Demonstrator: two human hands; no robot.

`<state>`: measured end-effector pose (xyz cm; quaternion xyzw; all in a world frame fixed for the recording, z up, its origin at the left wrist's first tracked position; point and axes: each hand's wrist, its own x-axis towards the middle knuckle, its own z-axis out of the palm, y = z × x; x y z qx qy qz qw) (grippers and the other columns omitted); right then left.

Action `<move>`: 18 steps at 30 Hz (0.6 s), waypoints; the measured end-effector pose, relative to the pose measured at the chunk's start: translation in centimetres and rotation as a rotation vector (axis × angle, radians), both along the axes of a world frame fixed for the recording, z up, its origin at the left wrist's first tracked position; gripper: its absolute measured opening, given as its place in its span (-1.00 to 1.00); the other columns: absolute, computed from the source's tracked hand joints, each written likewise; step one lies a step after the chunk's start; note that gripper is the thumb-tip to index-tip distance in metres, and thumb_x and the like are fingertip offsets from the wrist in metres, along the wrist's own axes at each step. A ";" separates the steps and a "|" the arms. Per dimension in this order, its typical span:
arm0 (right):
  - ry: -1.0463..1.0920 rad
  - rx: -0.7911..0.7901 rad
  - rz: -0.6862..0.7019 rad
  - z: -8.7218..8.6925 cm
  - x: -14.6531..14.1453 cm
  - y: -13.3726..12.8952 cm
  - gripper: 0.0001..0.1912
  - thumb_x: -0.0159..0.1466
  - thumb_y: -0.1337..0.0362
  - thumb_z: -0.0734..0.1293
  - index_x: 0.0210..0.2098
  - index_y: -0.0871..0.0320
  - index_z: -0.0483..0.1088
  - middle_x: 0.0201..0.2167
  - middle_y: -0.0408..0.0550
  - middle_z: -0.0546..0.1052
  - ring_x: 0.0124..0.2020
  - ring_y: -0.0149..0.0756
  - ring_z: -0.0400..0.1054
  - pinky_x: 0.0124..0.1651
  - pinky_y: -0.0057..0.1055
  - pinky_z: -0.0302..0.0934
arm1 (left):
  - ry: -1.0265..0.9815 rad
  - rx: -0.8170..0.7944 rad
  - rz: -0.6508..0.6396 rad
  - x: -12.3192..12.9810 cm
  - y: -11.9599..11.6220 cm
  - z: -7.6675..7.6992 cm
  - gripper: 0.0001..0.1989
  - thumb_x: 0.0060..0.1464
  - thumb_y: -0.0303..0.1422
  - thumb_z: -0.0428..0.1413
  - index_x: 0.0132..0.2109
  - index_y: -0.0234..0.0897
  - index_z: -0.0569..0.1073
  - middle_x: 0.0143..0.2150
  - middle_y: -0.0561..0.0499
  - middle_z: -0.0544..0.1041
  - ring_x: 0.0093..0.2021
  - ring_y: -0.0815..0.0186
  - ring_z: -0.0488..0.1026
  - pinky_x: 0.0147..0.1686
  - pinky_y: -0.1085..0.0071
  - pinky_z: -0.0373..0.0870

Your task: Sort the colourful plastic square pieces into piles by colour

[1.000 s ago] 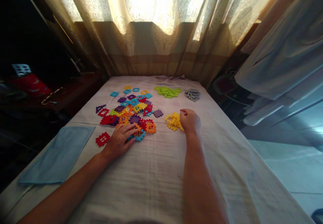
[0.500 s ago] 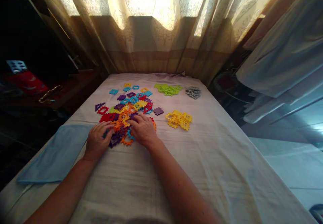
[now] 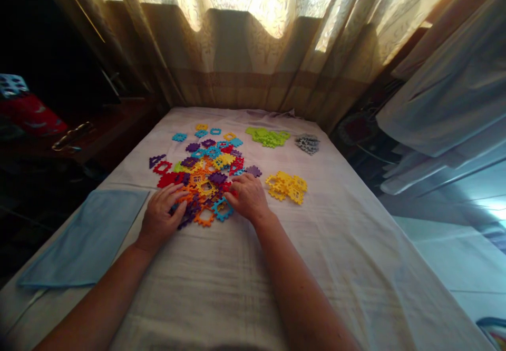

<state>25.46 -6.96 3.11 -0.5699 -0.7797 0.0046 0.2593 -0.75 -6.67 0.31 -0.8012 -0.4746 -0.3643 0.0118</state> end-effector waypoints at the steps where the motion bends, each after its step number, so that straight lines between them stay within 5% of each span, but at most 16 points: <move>1: -0.014 -0.003 0.015 0.0 -0.2 -0.1 -0.85 0.24 0.18 0.40 -0.39 0.07 0.58 -0.14 -0.01 0.60 -0.04 -0.12 0.35 0.05 -0.16 0.21 | 0.020 -0.005 -0.016 0.2 -0.2 0.1 -0.73 0.23 -0.26 0.01 -0.03 -0.17 0.53 0.11 -0.08 0.54 0.19 0.11 0.40 0.25 0.03 0.24; 9: 0.016 -0.035 0.160 -0.4 -1.5 -0.1 -0.86 0.25 0.27 0.37 -0.28 0.04 0.61 -0.04 -0.01 0.58 0.03 -0.16 0.36 0.15 -0.17 0.20 | 0.270 -0.142 -0.234 1.9 -1.7 0.4 -0.58 0.19 -0.12 0.10 0.17 0.00 0.47 0.36 -0.09 0.30 0.39 -0.07 0.13 0.34 -0.23 -0.09; 13: -0.030 -0.058 0.034 -0.1 -0.8 -0.2 -0.86 0.23 0.30 0.36 -0.32 0.03 0.61 0.01 0.00 0.56 0.09 -0.10 0.32 0.15 -0.09 0.20 | 0.310 -0.173 -0.207 1.9 -1.8 0.5 -0.57 0.19 -0.10 0.10 0.17 -0.04 0.48 0.35 -0.12 0.31 0.39 -0.10 0.12 0.33 -0.26 -0.10; 18: -0.080 -0.122 0.049 0.0 -0.8 -0.5 -0.85 0.23 0.24 0.36 -0.32 0.04 0.61 0.12 0.00 0.49 0.20 -0.03 0.22 0.18 -0.04 0.16 | 0.277 -0.175 -0.156 2.0 -1.7 0.6 -0.58 0.17 -0.11 0.12 0.11 -0.15 0.53 0.28 -0.16 0.40 0.34 -0.09 0.21 0.33 -0.23 -0.04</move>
